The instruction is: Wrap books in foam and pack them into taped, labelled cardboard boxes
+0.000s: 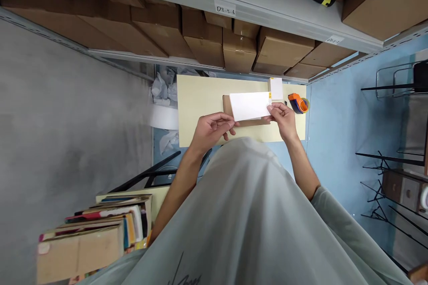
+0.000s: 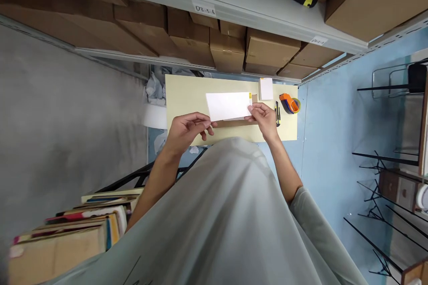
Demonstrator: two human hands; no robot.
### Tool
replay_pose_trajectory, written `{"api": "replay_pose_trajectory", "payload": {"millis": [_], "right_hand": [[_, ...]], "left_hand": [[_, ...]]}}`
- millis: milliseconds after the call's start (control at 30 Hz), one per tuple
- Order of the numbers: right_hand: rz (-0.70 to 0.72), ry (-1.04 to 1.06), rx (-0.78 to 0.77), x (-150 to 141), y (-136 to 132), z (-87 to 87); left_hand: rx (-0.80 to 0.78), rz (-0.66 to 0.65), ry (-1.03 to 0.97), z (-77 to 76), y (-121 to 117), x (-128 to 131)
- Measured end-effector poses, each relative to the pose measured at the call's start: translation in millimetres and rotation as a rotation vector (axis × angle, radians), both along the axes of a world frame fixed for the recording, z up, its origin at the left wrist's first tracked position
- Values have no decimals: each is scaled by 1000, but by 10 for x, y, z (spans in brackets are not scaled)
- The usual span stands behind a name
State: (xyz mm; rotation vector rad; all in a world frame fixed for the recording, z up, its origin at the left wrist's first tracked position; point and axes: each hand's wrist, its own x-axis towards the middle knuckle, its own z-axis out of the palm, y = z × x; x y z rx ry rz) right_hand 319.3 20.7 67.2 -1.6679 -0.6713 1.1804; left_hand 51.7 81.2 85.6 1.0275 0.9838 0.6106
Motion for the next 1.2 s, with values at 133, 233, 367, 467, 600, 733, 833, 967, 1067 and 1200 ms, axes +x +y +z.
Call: {"api": "replay_pose_trajectory", "payload": {"millis": [133,233,367,467,600,733,833,967,1067,1200], "right_hand": [[-8,-13,9,-27,-8,48],[-14,-11,30,-20,-26,68],[-28,-6,34,18,-46,70],[-25,-8,28,52,-49,59],[-8,-19,10,82,-43,40],[3,-12,17,101,-36,23],[12,-20,20,120,-34,24],[18,-21,17,161,-37,35],[13,-9,19,193,-40,-2],[10,-15,3,182,-37,-110]], "left_hand": [[6,-14,-8,23,3,-30],[16,-16,5,37,-3,-18],[26,-6,15,39,-6,24],[28,2,20,36,-1,61],[23,1,25,37,6,113],[15,2,15,53,-1,152],[14,8,16,59,-15,168],[18,20,28,44,-28,190],[25,18,37,31,-35,209],[33,4,22,5,-50,234]]}}
